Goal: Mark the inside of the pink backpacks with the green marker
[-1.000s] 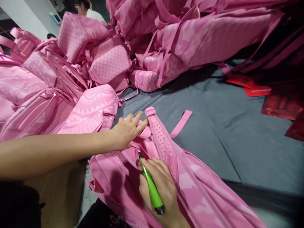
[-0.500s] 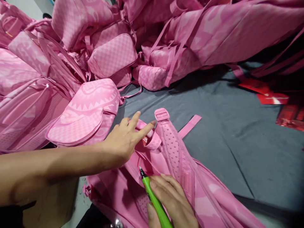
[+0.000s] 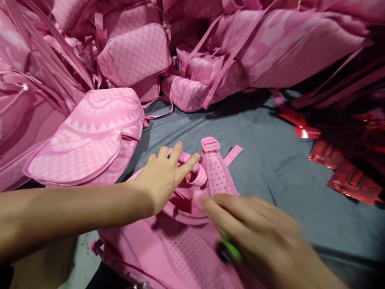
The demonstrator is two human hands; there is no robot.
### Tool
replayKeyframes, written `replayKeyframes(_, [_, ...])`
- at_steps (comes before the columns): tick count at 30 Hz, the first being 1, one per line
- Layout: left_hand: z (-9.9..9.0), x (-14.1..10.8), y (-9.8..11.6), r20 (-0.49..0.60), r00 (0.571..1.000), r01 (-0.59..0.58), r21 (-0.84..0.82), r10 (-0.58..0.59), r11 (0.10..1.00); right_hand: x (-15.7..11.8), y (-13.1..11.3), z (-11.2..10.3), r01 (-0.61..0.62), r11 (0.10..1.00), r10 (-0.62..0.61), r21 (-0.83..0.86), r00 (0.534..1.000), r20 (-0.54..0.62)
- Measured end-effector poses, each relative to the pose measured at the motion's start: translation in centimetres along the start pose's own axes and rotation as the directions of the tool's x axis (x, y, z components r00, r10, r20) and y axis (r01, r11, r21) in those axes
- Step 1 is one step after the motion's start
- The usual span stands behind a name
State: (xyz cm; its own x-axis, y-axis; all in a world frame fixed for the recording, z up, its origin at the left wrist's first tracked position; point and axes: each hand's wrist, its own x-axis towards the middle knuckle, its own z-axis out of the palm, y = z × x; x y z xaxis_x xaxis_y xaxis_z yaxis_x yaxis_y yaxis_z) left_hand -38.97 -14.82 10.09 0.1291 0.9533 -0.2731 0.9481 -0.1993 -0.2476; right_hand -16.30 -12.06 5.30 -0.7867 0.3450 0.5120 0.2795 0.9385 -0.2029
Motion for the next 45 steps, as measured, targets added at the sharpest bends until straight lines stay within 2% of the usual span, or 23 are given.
replayKeyframes(1, [0.0,0.1,-0.1,-0.010,1.000,-0.008,-0.009,0.008,1.000,1.9,0.3,0.4,0.130,0.991,-0.124,-0.042,0.985,0.117])
replayKeyframes(2, [0.1,0.3,-0.3,-0.018,1.000,-0.018,-0.024,0.018,1.000,3.7,0.5,1.0,0.254,0.966,-0.236,-0.044,0.942,0.240])
replayKeyframes(4, [0.3,0.6,-0.6,-0.029,0.999,-0.033,-0.066,0.032,0.997,6.4,1.0,2.4,0.398,0.917,-0.368,0.029,0.817,0.444])
replayKeyframes(6, [0.6,1.1,-0.9,-0.042,0.998,-0.039,-0.101,0.035,0.994,7.9,1.5,3.8,0.402,0.908,-0.395,0.116,0.730,0.559])
replayKeyframes(8, [1.0,1.6,-1.0,-0.053,0.998,-0.037,-0.115,0.031,0.993,8.1,2.0,5.0,0.351,0.923,-0.371,0.157,0.700,0.610])
replayKeyframes(13, [1.6,2.5,-0.1,-0.006,1.000,-0.028,-0.077,0.028,0.997,6.7,2.7,8.3,0.240,0.965,-0.251,0.107,0.722,0.644])
replayKeyframes(19, [3.0,3.3,1.2,-0.026,0.999,-0.026,-0.026,0.025,0.999,6.2,2.7,11.9,0.196,0.979,-0.181,0.063,0.669,0.721])
replayKeyframes(22, [3.5,3.7,1.3,-0.043,0.999,-0.021,-0.006,0.021,1.000,6.6,2.6,11.9,0.163,0.986,-0.140,0.041,0.660,0.738])
replayKeyframes(25, [3.4,3.7,0.7,-0.048,0.999,-0.015,-0.006,0.015,1.000,7.0,2.6,10.2,0.142,0.990,-0.112,0.023,0.661,0.742])
replayKeyframes(26, [3.2,3.6,0.4,-0.047,0.999,-0.019,-0.013,0.018,1.000,6.9,2.6,9.2,0.112,0.994,-0.083,0.008,0.679,0.730])
replayKeyframes(28, [2.9,3.6,-0.2,-0.049,0.998,-0.035,-0.028,0.034,0.999,6.3,2.4,6.9,-0.043,0.999,0.042,-0.013,0.781,0.623])
replayKeyframes(29, [2.7,3.6,-0.5,-0.050,0.998,-0.046,-0.032,0.045,0.998,5.7,2.2,5.6,-0.184,0.983,0.149,0.014,0.840,0.521])
replayKeyframes(30, [2.6,3.5,-0.7,-0.051,0.997,-0.053,-0.034,0.051,0.998,5.0,1.9,4.3,-0.350,0.932,0.284,0.095,0.867,0.410])
replayKeyframes(31, [2.5,3.5,-0.8,-0.052,0.997,-0.054,-0.034,0.052,0.998,4.2,1.6,3.0,-0.514,0.828,0.433,0.222,0.840,0.328])
replayKeyframes(32, [2.4,3.5,-0.9,-0.050,0.997,-0.055,-0.034,0.053,0.998,3.4,1.2,1.9,-0.648,0.668,0.572,0.366,0.762,0.304])
replayKeyframes(33, [2.3,3.5,-1.0,-0.044,0.998,-0.052,-0.033,0.050,0.998,2.5,0.8,0.9,-0.732,0.471,0.672,0.492,0.659,0.338])
replayKeyframes(35, [2.2,3.3,-1.0,-0.034,0.998,-0.048,-0.025,0.047,0.999,0.7,0.0,-0.7,-0.773,0.109,0.744,0.624,0.480,0.465])
replayKeyframes(37, [2.0,3.2,-1.0,-0.033,0.998,-0.056,-0.016,0.055,0.998,-1.1,-0.4,-1.9,-0.762,-0.080,0.766,0.643,0.365,0.528])
replayKeyframes(39, [1.9,3.0,-1.0,-0.045,0.997,-0.064,-0.011,0.063,0.998,-3.3,-0.5,-3.1,-0.766,-0.138,0.803,0.628,0.284,0.524])
replayKeyframes(41, [1.8,2.7,-1.0,-0.057,0.997,-0.046,-0.009,0.045,0.999,-6.3,-0.5,-4.6,-0.797,-0.122,0.843,0.591,0.231,0.485])
replayKeyframes(43, [1.5,2.3,-0.8,-0.062,0.998,0.024,0.002,-0.024,1.000,-10.2,-0.5,-6.1,-0.876,-0.002,0.882,0.482,0.225,0.415])
replayKeyframes(44, [1.3,2.0,-0.6,-0.056,0.996,0.068,0.008,-0.067,0.998,-12.5,-0.5,-6.8,-0.924,0.100,0.901,0.369,0.242,0.360])
replayKeyframes(45, [1.0,1.7,-0.5,-0.043,0.993,0.107,0.014,-0.106,0.994,-14.9,-0.5,-7.3,-0.949,0.221,0.913,0.227,0.283,0.294])
